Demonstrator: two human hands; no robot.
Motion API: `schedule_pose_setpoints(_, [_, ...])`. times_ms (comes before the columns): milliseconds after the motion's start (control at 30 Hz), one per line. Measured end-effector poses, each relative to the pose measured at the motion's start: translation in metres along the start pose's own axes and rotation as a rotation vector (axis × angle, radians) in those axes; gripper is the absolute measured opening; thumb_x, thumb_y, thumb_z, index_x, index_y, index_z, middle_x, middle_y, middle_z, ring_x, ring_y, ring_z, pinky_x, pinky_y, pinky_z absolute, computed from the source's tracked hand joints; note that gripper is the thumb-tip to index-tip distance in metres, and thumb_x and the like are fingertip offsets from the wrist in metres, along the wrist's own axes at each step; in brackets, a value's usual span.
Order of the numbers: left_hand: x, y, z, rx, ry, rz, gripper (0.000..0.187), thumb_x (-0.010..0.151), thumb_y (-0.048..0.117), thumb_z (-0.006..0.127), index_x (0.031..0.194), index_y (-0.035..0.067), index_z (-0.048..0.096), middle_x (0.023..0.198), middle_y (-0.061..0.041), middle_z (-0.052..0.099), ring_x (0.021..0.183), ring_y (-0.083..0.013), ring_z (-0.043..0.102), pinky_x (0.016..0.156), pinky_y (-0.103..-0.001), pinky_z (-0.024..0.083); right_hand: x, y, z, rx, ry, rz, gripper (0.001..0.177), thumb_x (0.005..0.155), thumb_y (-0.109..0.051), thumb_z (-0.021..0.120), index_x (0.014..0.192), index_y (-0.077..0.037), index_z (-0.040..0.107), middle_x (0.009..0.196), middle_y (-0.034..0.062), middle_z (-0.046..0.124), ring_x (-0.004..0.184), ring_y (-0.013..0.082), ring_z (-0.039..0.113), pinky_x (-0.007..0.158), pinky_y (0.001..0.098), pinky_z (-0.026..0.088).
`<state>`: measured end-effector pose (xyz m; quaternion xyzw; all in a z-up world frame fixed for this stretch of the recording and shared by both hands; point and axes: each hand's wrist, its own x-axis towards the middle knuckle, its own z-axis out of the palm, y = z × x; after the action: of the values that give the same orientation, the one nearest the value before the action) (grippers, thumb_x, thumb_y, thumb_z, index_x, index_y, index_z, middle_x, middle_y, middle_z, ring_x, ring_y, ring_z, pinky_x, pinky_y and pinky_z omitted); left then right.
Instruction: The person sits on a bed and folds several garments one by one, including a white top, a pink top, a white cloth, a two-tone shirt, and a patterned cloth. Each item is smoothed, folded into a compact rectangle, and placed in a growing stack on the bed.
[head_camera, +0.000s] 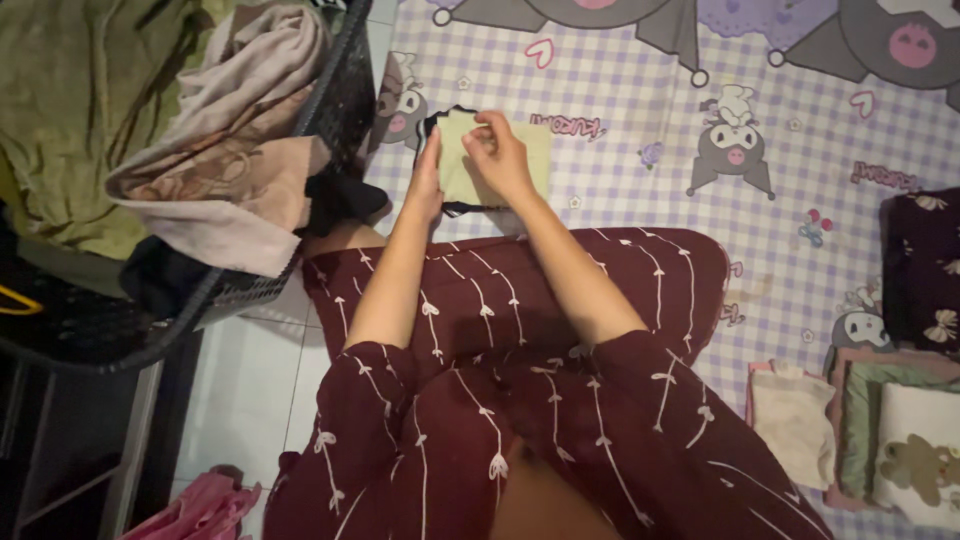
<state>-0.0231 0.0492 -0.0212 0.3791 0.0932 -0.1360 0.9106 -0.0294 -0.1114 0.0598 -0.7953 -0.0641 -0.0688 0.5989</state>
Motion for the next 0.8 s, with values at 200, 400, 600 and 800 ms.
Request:
schedule_pose_setpoints(200, [0.014,-0.014,-0.011,0.355,0.031,0.235,0.056,0.086,-0.007,0.058,0.140,0.006,0.050,0.124,-0.013,0.068,0.111,-0.0204,0.068,0.094,-0.033,0.054,-0.030,0.007,-0.001,-0.575,0.065,-0.233,0.033,0.094,-0.022,0.071,0.125,-0.015,0.063,0.135,0.0113,0.065,0.133,0.0348,0.055,0.109,0.0499,0.042])
schedule_pose_setpoints(400, [-0.003,-0.001,0.007,0.951,0.268,0.564,0.059,0.084,-0.004,0.058,0.142,0.004,0.051,0.137,-0.020,0.062,0.128,-0.0318,0.059,0.107,-0.040,0.047,-0.035,0.017,0.002,-0.827,-0.110,-0.206,0.054,0.096,-0.040,0.064,0.144,-0.017,0.056,0.158,0.0159,0.040,0.148,0.0403,0.029,0.112,0.0678,0.019])
schedule_pose_setpoints(600, [-0.031,-0.003,0.042,1.775,0.193,0.698,0.056,0.093,0.020,0.062,0.148,0.012,0.050,0.162,-0.012,0.039,0.155,-0.0327,0.029,0.123,-0.062,0.018,-0.032,0.027,0.003,-0.903,-0.039,-0.130,0.056,0.099,-0.037,0.058,0.152,-0.020,0.051,0.165,0.0129,0.036,0.154,0.0361,0.027,0.120,0.0660,0.015])
schedule_pose_setpoints(800, [-0.030,-0.007,0.044,1.922,0.112,0.466,0.060,0.098,0.039,0.054,0.155,0.024,0.041,0.166,-0.003,0.031,0.154,-0.0315,0.020,0.116,-0.072,0.009,-0.031,0.037,-0.008,-0.856,-0.025,-0.024,0.052,0.103,-0.037,0.057,0.151,-0.020,0.049,0.163,0.0130,0.037,0.152,0.0368,0.026,0.118,0.0650,0.016])
